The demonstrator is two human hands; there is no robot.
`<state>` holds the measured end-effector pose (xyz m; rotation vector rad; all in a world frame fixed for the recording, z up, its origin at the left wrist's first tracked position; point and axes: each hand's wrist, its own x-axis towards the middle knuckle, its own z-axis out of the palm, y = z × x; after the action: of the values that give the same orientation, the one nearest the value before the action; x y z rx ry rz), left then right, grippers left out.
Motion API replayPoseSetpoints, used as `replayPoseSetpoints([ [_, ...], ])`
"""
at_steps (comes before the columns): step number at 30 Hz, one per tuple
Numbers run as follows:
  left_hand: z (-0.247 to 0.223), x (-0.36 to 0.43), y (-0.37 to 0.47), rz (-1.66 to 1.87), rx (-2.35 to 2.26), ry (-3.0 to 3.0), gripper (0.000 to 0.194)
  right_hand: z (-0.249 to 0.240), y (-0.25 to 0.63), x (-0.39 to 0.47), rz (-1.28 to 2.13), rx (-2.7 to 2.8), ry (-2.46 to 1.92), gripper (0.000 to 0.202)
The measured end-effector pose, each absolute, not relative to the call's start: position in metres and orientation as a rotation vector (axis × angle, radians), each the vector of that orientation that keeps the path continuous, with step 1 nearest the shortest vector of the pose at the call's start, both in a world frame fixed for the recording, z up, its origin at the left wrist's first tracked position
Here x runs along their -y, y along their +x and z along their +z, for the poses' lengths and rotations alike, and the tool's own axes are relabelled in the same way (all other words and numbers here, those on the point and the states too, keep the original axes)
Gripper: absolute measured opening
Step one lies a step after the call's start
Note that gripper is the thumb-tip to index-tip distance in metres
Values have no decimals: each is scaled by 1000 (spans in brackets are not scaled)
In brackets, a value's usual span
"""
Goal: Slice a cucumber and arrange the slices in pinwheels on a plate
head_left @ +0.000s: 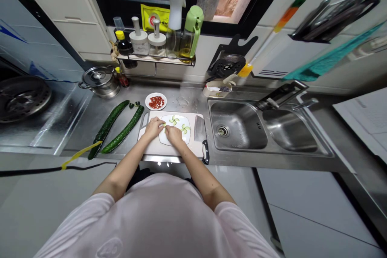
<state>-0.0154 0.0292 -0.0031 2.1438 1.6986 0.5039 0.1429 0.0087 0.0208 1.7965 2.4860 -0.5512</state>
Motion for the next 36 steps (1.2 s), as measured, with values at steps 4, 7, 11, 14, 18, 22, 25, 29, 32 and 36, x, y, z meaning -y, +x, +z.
replayPoseSetpoints([
  [4,-4,-30,-15,506,-1699,2146,28,22,141,-8,-563,-2464,1790,35],
  [7,-3,-30,-15,493,-1703,2136,28,21,140,-8,-561,-2458,1779,35],
  [11,-1,-30,-15,476,-1706,2123,29,19,139,-10,-543,-2460,1776,34],
  [14,-1,-30,-15,479,-1698,2127,28,18,139,-10,-534,-2465,1778,34],
  [18,0,-30,-15,466,-1701,2135,28,18,140,-10,-540,-2468,1786,34],
  [22,0,-30,-15,468,-1702,2146,28,19,140,-9,-540,-2482,1785,35],
  [25,-1,-30,-14,494,-1699,2136,27,21,140,-9,-558,-2497,1786,34],
  [29,-6,-31,-16,647,-1724,2018,28,25,145,-8,-630,-2497,1910,32],
  [32,-12,-27,-24,804,-1841,1864,28,30,155,-3,-718,-2513,2071,35],
  [36,-18,-16,-37,894,-2027,1714,28,35,176,10,-892,-2527,2265,35],
])
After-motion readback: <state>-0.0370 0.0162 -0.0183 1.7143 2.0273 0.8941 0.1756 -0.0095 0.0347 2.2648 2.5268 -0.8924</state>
